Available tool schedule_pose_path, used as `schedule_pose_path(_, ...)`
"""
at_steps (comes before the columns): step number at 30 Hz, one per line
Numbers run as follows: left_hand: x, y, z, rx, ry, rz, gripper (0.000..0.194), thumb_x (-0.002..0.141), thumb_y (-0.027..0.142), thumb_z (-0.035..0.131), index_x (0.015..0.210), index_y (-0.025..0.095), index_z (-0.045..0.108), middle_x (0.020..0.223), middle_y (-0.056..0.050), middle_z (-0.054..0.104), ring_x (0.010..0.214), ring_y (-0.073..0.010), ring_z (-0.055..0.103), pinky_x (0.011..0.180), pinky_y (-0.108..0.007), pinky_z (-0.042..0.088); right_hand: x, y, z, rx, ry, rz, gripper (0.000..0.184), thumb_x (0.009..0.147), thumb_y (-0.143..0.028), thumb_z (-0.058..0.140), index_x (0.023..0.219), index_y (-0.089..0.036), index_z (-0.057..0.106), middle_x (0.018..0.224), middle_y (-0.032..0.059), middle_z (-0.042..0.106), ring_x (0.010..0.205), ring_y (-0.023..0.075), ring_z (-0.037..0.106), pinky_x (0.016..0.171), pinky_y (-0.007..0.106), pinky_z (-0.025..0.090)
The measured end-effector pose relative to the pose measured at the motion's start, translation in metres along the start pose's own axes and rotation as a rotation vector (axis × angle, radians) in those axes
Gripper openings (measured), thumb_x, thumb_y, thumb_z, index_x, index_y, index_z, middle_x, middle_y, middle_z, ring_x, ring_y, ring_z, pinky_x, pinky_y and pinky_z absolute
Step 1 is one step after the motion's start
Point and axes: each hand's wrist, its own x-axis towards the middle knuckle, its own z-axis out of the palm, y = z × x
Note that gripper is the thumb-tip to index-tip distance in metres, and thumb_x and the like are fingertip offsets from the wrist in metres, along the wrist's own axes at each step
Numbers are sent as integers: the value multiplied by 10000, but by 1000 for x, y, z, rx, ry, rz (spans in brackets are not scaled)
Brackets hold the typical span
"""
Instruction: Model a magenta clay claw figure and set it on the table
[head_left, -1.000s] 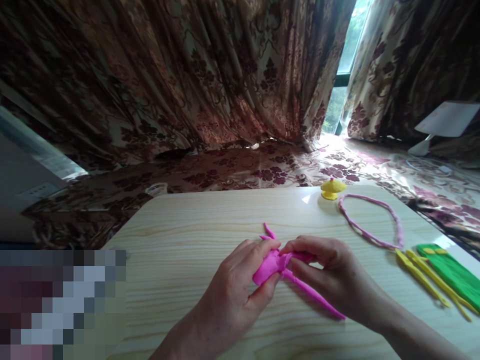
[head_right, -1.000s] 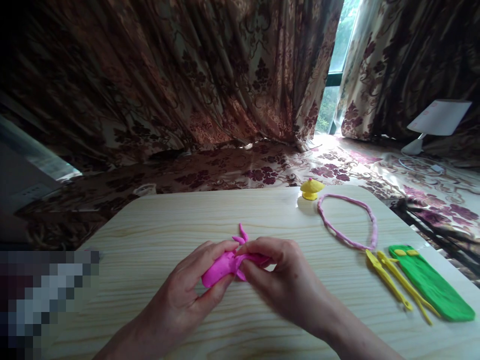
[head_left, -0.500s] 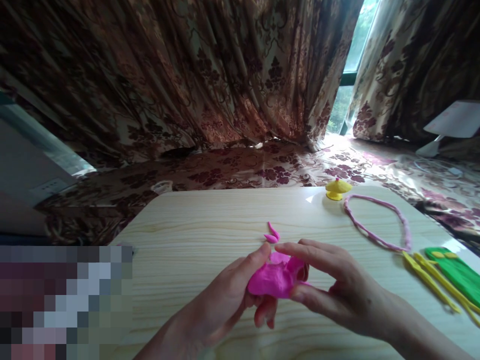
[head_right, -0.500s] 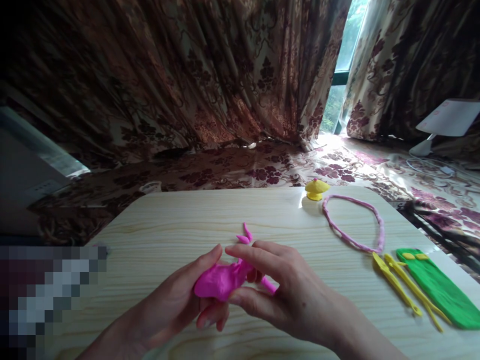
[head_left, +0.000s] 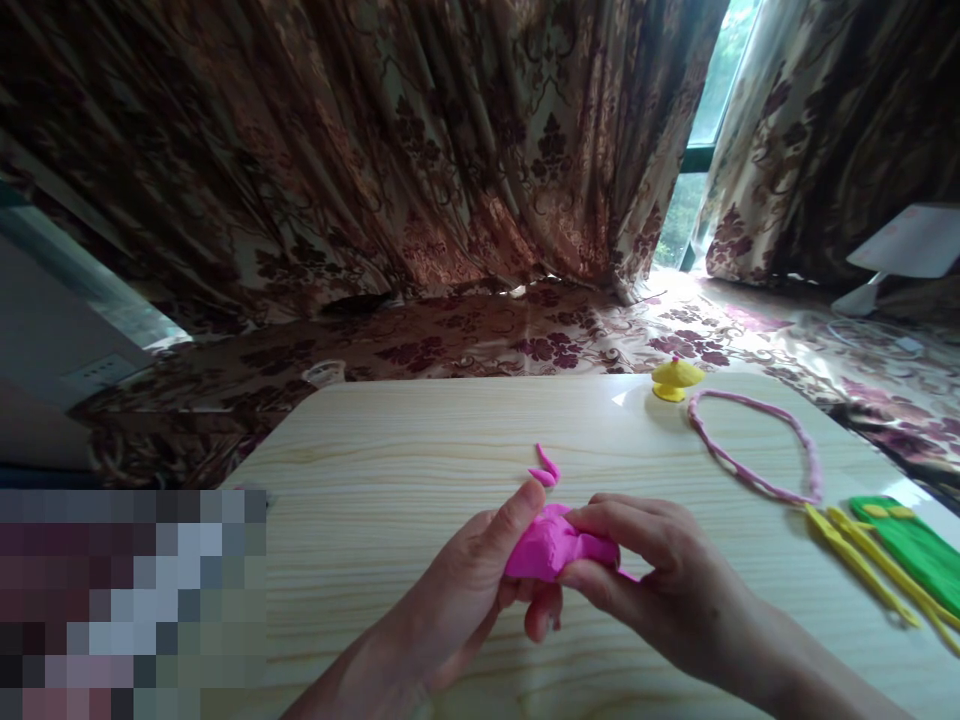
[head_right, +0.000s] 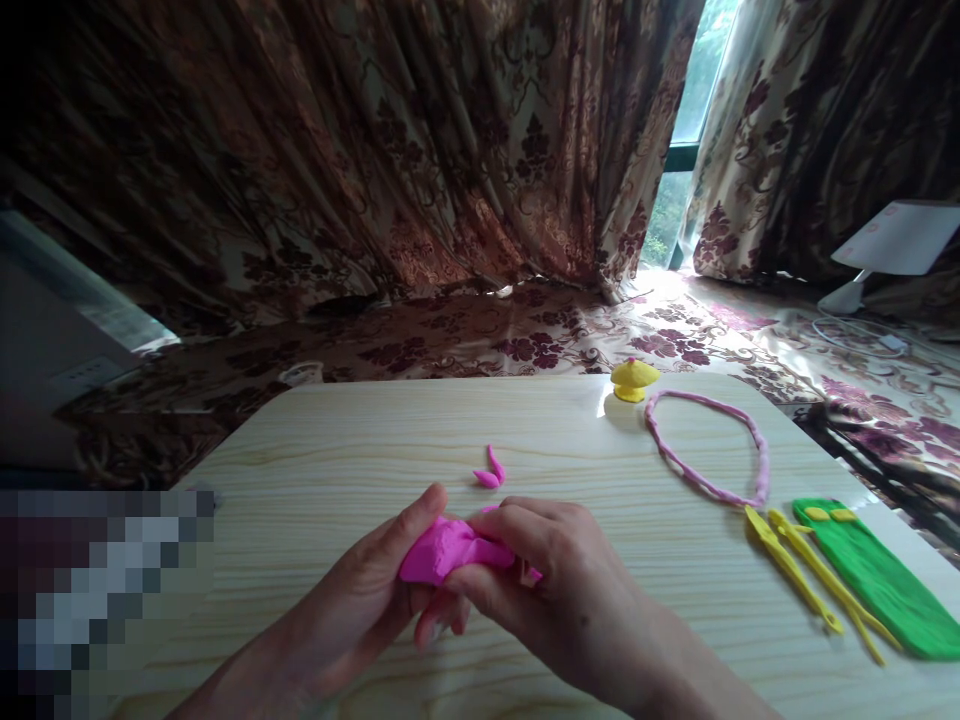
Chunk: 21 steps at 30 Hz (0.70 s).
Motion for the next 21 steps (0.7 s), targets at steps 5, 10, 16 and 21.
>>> schedule_pose_path(5,-3,5,3,399,164,322,345,894,359,410,751,151,646,688,-20,604,683,-136,544,707,-258,419,-1,5,2,-26,46,66,128,849,-164,520,803,-197,635,680,-20,580,569,83,478,526,188,350)
schedule_pose_path(10,-3,4,1,785,364,547,273,787,276,601,1053,216,617,1033,-47,628,948,-198,552,860,-306,417,0,13,-2,-24,79,179,158,833,-215,537,718,-156,628,562,-38,486,512,74,404,472,194,297)
schedule_pose_path(16,1,0,-3,959,387,716,322,793,207,591,1113,232,576,1089,-34,620,1025,-180,532,934,-306,388,1,15,-18,365,-121,367,328,826,-325,572,1111,-163,582,766,15,621,646,122,555,532,205,431)
schedule_pose_path(21,1,-3,1,757,391,458,343,795,294,595,1135,278,557,1134,10,619,1041,-162,556,932,-269,404,1,10,-11,261,23,250,374,840,-291,566,1196,-201,495,946,56,648,814,160,603,691,263,485)
